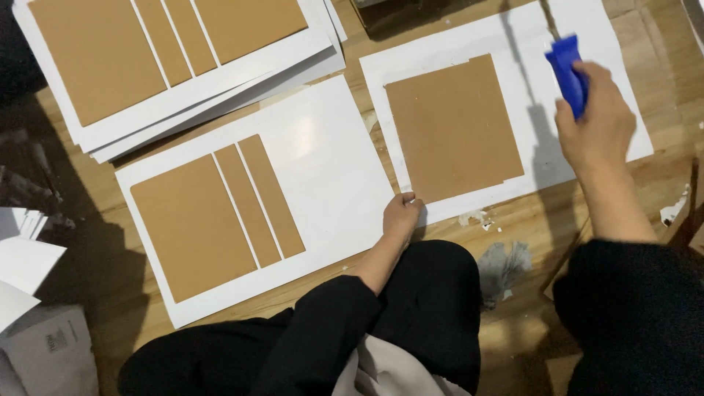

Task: Applying glue to cardboard strips using a roller and adhering them to a white backing sheet to create a structured folder or cover.

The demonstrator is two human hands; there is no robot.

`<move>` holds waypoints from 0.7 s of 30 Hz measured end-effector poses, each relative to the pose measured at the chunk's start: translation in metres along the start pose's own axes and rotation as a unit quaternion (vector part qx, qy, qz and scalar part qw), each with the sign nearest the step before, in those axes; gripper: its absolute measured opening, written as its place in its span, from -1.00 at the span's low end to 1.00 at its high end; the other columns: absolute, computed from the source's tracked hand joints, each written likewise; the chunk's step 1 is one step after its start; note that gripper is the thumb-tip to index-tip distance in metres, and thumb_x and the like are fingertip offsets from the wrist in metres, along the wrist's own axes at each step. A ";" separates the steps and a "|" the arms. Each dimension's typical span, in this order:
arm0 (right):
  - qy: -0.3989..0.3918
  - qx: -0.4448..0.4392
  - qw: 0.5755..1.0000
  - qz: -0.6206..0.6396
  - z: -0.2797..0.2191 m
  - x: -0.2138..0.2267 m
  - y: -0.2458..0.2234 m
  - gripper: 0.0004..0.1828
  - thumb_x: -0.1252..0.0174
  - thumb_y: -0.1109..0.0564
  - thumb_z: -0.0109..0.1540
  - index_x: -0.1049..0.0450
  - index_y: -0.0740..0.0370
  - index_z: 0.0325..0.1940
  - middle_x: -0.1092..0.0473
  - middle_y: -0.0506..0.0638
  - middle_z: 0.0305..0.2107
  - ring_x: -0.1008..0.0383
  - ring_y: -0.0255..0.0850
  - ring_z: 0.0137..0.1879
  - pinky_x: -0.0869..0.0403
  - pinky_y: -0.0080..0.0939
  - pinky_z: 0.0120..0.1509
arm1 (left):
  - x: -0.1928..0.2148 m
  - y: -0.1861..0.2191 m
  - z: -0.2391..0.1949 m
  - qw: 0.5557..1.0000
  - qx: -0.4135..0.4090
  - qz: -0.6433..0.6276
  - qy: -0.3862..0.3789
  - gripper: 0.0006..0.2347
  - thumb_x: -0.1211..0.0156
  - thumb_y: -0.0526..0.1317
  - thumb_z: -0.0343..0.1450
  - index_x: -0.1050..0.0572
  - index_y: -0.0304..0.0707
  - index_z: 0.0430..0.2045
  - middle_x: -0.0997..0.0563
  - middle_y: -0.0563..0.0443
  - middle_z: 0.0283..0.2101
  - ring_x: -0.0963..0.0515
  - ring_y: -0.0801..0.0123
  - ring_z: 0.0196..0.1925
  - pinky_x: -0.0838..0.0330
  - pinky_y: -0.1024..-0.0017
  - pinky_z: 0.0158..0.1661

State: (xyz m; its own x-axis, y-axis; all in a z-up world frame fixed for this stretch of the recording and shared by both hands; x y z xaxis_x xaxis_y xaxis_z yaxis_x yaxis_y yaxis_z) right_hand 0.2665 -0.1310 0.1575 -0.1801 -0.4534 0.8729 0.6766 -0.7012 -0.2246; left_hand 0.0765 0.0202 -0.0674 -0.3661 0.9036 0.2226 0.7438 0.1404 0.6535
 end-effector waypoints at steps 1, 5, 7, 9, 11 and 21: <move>0.001 -0.002 1.000 0.003 0.016 -0.015 0.004 -0.47 -0.13 0.41 0.10 -0.24 0.42 0.15 -0.39 0.30 -0.14 -0.43 0.10 -0.19 -0.37 -0.06 -0.14 | 0.000 0.005 -0.002 1.000 0.000 0.003 0.002 -0.67 0.00 -0.18 0.25 -0.41 -0.37 -0.16 -0.52 -0.09 -0.22 -0.49 0.30 -0.18 -0.33 0.53 -0.14; 0.058 0.032 0.996 -0.052 0.059 -0.056 0.004 -0.63 -0.23 0.31 0.11 -0.40 0.27 0.00 -0.39 0.12 -0.28 -0.41 -0.04 -0.28 -0.36 -0.11 -0.19 | -0.010 0.000 0.000 0.968 0.099 -0.225 -0.040 -0.87 0.04 -0.29 0.29 -0.37 -0.39 -0.41 -0.43 -0.06 -0.45 -0.35 0.42 -0.50 -0.28 0.58 -0.44; 0.089 0.035 0.994 -0.052 0.062 -0.056 -0.012 -0.74 -0.24 0.28 0.14 -0.48 0.26 -0.08 -0.36 0.09 -0.29 -0.38 -0.07 -0.30 -0.34 -0.13 -0.17 | -0.010 0.008 -0.001 0.949 0.105 -0.289 -0.071 -0.85 0.10 -0.30 0.31 -0.39 -0.37 -0.67 -0.39 -0.03 -0.59 -0.26 0.45 -0.64 -0.21 0.59 -0.57; 0.278 -0.015 0.959 -0.044 0.049 -0.020 -0.033 -0.85 -0.08 0.30 0.14 -0.45 0.22 -0.22 -0.24 0.00 -0.30 -0.22 -0.14 -0.18 -0.18 -0.17 -0.04 | -0.005 0.011 -0.011 0.941 0.212 -0.257 -0.065 -0.85 0.04 -0.23 0.29 -0.38 -0.26 -0.68 -0.32 0.08 -0.68 -0.22 0.48 -0.69 -0.03 0.58 -0.68; 0.217 -0.080 0.970 -0.076 0.000 -0.049 -0.028 -0.90 -0.05 0.28 0.17 -0.42 0.22 -0.25 -0.24 0.00 -0.35 -0.20 -0.16 -0.20 -0.18 -0.23 -0.06 | -0.006 0.008 -0.005 0.934 0.210 -0.276 -0.084 -0.86 0.05 -0.22 0.30 -0.37 -0.25 -0.66 -0.32 0.09 -0.68 -0.22 0.51 -0.70 -0.02 0.60 -0.70; -0.078 -0.107 0.991 0.038 -0.057 -0.108 -0.092 -0.64 -0.29 -0.12 -0.03 -0.46 0.21 -0.48 -0.29 0.05 -0.53 -0.26 -0.05 -0.24 -0.14 -0.12 -0.11 | 0.011 0.046 -0.031 0.956 0.147 -0.208 -0.148 -0.83 0.05 -0.10 0.23 -0.30 -0.08 -0.78 -0.22 0.24 -0.76 -0.24 0.63 -0.68 -0.11 0.72 -0.68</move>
State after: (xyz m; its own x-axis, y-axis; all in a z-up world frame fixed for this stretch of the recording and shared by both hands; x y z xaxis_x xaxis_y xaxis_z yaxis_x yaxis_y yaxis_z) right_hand 0.1824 -0.0491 0.0595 -0.0107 -0.4296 0.9030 0.5148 -0.7765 -0.3633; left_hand 0.0896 0.0245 -0.0123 -0.5221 0.8137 -0.2555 0.7095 0.5806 0.3994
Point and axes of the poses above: each hand's wrist, its own z-axis towards the middle knuckle, its own x-axis out of the back of the hand, y = z × x, the point moved 7 cm from there along z, towards the middle knuckle
